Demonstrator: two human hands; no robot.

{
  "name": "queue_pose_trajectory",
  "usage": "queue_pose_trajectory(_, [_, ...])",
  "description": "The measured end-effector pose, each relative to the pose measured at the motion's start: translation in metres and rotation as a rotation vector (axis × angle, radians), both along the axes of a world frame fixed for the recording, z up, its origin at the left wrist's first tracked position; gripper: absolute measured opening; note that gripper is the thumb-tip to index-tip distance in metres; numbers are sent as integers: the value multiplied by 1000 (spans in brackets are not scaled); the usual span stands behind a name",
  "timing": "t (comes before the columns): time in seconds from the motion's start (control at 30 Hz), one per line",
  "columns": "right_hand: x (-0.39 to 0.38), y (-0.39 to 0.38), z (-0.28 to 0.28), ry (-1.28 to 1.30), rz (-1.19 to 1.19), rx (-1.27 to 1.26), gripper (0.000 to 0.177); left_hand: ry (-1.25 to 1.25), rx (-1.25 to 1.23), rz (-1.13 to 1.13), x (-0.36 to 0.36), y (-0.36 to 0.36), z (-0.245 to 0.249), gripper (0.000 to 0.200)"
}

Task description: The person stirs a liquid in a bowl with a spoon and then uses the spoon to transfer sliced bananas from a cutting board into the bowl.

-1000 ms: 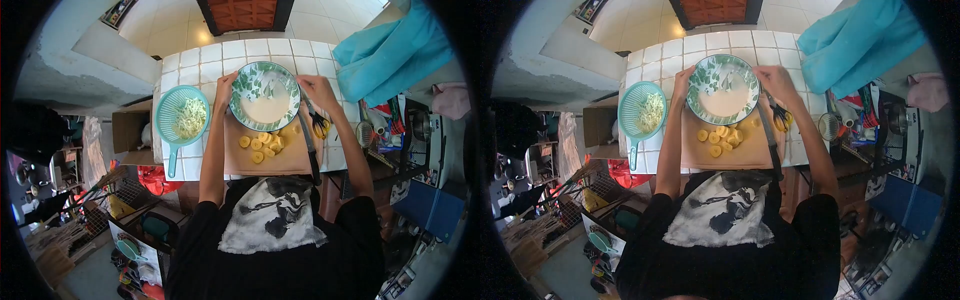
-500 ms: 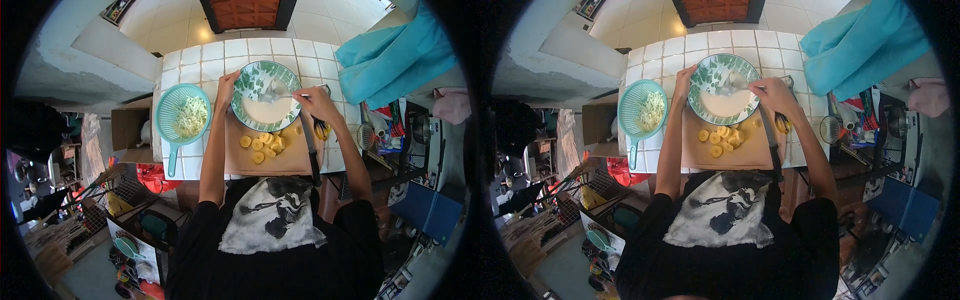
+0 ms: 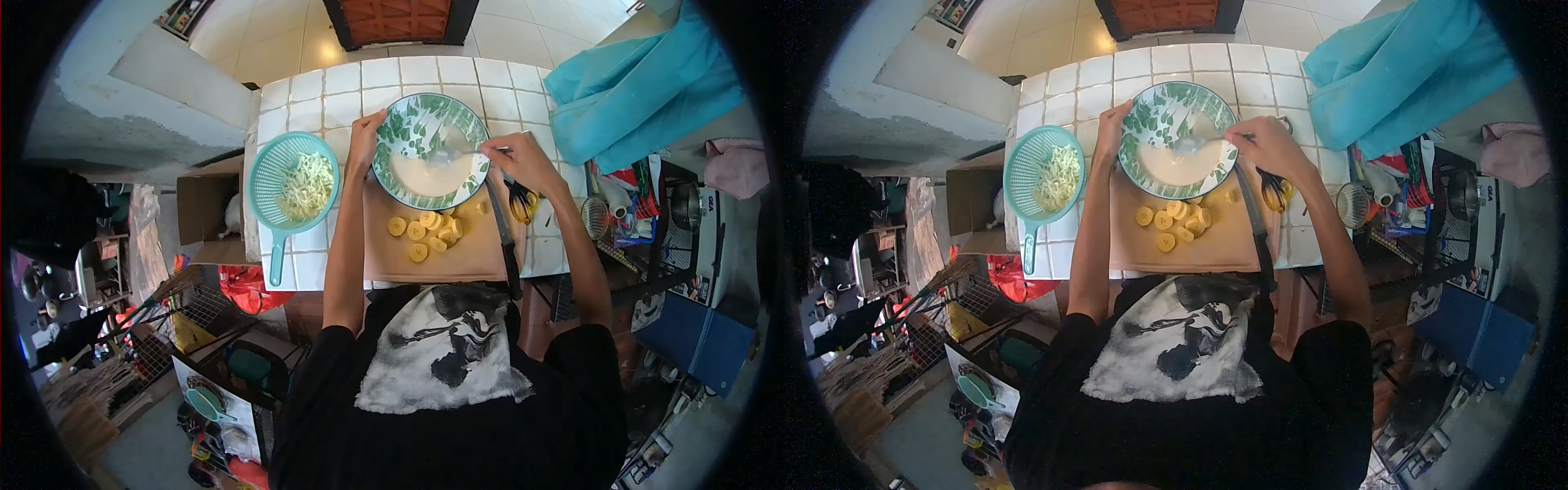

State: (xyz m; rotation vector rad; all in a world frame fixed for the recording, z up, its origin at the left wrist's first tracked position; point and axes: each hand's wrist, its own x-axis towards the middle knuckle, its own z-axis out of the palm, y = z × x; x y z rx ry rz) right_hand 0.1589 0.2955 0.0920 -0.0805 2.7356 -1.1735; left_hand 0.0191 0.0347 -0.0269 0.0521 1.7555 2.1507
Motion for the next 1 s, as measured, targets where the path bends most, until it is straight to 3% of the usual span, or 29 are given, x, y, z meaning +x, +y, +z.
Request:
queue_pose_trajectory(0.1, [-9, 4, 8, 193, -120, -54, 23, -12, -6, -8, -2, -1, -4, 32])
queue_pose_trajectory(0.13, [-14, 1, 30, 148, -127, 97, 22, -12, -8, -17, -2, 0, -5, 32])
queue_pose_trajectory(0.27, [-20, 20, 8, 239, -61, 233, 21, 3, -28, -28, -4, -2, -2, 33])
queue_pose_trajectory(0.43, [-1, 20, 8, 41, 105, 128, 19, -15, -55, -2, -1, -1, 0, 33])
queue_pose_trajectory(0.57, [-6, 15, 32, 52, 37, 132, 20, -3, -5, -41, -5, -2, -9, 33])
queue_pose_trajectory(0.77, [-34, 17, 42, 324, 209, 455, 18, -24, -48, -6, -5, -1, -8, 31])
queue_pose_trajectory(0.9, [-51, 16, 50, 151, 211, 534, 16, -13, -40, -25, -3, -1, -1, 31])
queue_pose_trajectory(1.0, [-56, 25, 36, -61, 213, 440, 18, 4, -37, 2, -1, 1, -1, 31])
